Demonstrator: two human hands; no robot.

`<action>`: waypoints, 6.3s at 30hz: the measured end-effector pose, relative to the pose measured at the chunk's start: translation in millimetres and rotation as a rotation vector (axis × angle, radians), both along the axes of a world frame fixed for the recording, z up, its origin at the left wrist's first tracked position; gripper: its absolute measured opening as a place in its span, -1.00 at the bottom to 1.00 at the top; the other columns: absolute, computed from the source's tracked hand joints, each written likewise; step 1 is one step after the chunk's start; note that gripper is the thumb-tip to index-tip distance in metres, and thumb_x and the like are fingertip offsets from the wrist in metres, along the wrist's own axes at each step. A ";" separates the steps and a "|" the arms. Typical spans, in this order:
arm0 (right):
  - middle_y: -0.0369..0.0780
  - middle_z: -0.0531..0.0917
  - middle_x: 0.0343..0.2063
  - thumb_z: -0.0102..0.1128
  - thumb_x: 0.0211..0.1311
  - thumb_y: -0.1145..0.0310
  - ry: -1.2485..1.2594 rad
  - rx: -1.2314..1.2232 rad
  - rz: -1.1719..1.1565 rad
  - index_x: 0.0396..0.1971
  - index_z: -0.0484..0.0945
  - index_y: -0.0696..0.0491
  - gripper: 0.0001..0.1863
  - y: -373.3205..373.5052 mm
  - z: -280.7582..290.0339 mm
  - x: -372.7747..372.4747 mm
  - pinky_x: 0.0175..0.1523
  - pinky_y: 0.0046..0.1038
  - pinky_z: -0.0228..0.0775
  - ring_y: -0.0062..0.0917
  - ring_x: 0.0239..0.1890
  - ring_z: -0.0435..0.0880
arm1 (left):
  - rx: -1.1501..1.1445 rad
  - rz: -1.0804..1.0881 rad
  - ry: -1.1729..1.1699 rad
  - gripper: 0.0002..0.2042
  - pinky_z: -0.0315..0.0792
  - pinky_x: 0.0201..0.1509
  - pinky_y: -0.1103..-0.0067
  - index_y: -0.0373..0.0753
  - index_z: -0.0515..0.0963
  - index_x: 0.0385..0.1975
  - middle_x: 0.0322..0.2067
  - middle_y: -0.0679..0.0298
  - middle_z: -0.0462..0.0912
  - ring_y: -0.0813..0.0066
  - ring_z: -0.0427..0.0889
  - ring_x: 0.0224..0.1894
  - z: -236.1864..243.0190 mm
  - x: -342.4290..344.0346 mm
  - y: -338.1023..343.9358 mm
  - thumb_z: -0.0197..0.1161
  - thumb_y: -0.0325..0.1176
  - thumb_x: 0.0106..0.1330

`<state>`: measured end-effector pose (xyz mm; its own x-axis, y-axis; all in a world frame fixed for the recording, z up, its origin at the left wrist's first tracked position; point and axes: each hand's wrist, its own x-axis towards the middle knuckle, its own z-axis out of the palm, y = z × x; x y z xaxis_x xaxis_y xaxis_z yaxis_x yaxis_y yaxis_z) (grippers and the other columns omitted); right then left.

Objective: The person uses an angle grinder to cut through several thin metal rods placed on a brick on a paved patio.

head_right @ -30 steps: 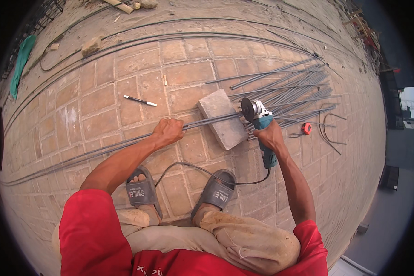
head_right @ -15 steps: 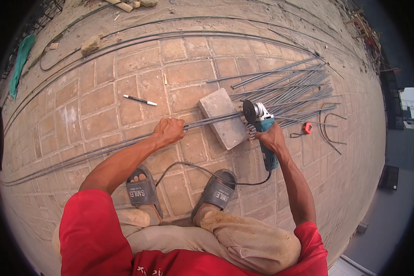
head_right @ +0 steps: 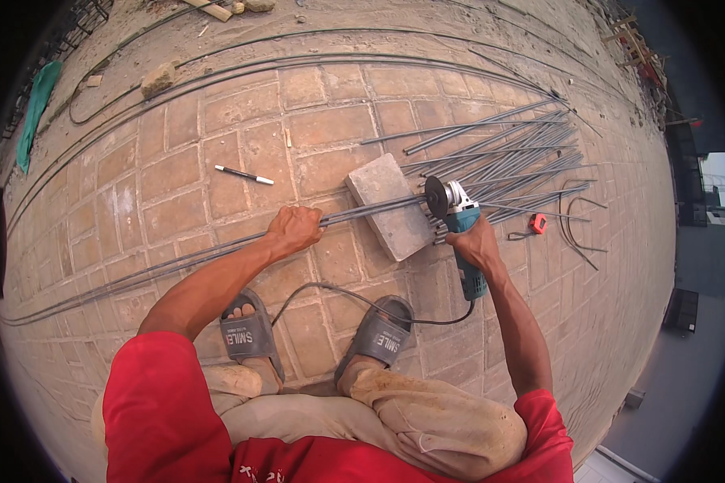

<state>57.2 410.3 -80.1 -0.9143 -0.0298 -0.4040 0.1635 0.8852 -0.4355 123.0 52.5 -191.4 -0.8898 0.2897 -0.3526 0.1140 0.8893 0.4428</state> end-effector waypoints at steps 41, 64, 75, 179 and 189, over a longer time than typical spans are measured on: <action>-0.01 0.70 -0.34 0.35 -0.21 0.26 0.054 0.016 0.051 -0.19 0.57 0.24 -0.49 -5.6 9.0 -1.0 -0.11 -0.28 0.50 -0.19 -0.28 0.70 | -0.003 0.032 0.027 -0.71 0.56 -0.12 0.18 -0.30 0.66 -0.32 -0.38 -0.15 0.70 -0.04 0.73 -0.26 -0.4 0.3 0.8 0.15 -0.19 0.25; -0.03 0.65 -0.47 0.34 -0.24 0.23 0.055 0.018 0.059 -0.28 0.56 0.29 -0.50 -1.2 0.5 -12.4 -0.20 -0.29 0.49 -0.27 -0.41 0.65 | -0.017 0.040 0.027 -0.73 0.57 -0.18 0.18 -0.27 0.66 -0.35 -0.41 -0.11 0.70 -0.04 0.73 -0.32 -5.9 -0.8 1.1 0.15 -0.19 0.24; -0.04 0.68 -0.44 0.37 -0.26 0.27 -0.035 0.035 0.010 -0.29 0.58 0.27 -0.52 3.7 -2.6 4.6 -0.19 -0.31 0.50 -0.29 -0.38 0.68 | -0.004 0.040 0.011 -0.73 0.56 -0.15 0.15 -0.28 0.65 -0.32 -0.37 -0.10 0.70 -0.05 0.73 -0.28 -4.0 1.8 -0.9 0.19 -0.19 0.22; -0.15 0.58 -0.49 0.30 0.00 0.31 0.228 -1.174 -1.584 -0.26 0.43 0.10 -0.67 120.9 12.8 262.2 -0.33 -0.22 0.65 -0.35 -0.48 0.67 | -0.172 -0.537 0.283 -0.77 0.50 -0.34 0.11 -0.31 0.34 -0.31 -0.47 -0.08 0.55 -0.11 0.62 -0.39 42.3 -117.0 -100.6 0.08 -0.25 0.43; -0.14 0.57 -0.50 0.29 0.02 0.30 0.282 -1.146 -1.647 -0.25 0.42 0.11 -0.67 120.3 10.7 298.9 -0.37 -0.21 0.66 -0.34 -0.49 0.68 | -0.138 -0.479 0.120 -0.75 0.49 -0.28 0.06 -0.34 0.34 -0.22 -0.43 -0.19 0.58 -0.22 0.62 -0.34 47.0 -98.0 -79.1 0.09 -0.23 0.43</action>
